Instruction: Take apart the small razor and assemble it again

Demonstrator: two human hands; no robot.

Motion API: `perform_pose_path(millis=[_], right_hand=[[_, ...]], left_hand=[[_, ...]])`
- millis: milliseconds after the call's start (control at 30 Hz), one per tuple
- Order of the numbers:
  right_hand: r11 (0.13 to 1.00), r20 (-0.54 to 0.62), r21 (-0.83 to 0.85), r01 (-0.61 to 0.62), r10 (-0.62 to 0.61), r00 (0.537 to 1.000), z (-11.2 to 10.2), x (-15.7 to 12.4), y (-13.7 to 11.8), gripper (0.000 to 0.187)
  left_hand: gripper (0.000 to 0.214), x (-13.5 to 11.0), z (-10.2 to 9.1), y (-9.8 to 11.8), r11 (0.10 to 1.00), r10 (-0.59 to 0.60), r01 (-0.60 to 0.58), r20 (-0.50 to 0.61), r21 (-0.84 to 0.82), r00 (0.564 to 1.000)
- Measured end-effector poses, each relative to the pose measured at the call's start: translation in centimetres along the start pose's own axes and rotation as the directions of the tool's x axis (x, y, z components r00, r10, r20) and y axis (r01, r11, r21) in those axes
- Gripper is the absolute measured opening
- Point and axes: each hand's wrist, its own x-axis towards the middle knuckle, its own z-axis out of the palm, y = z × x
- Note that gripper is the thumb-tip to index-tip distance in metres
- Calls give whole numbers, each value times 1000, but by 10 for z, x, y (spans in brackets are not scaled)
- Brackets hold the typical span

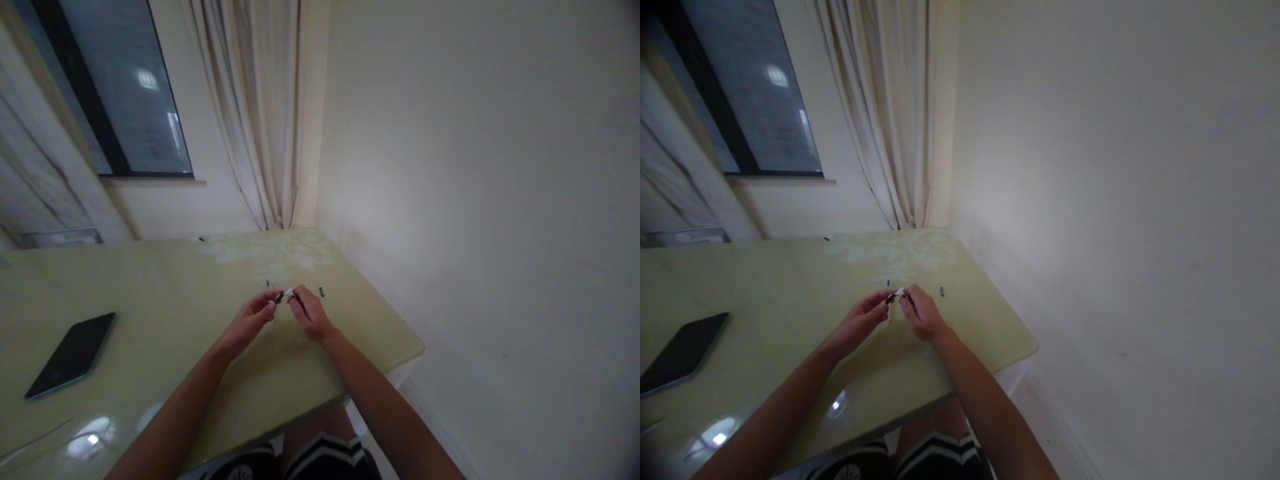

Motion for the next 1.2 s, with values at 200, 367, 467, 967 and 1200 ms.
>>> perform_pose_path(millis=[200, 367, 467, 967, 1200], right_hand=[[998, -42, 15, 58, -58, 997, 1, 1, 0, 35], [998, -13, -19, 63, -63, 998, 1, 0, 2, 37], [997, 10, -28, 76, -76, 997, 2, 0, 0, 36], [995, 31, -52, 84, -82, 996, 4, 0, 5, 34], [991, 80, -91, 100, -93, 993, 2, -2, 9, 38]], left_hand=[[50, -1, 1, 1, 998, 23, -22, 14, -65, 1000], [49, -2, 1, 3, 995, 15, -16, -9, -100, 1000], [48, -2, 2, 5, 994, 28, -28, -10, -110, 1000], [47, 0, 2, 6, 997, 74, -75, -39, -10, 996], [44, -2, 1, 8, 991, 104, -96, -84, 97, 991]])
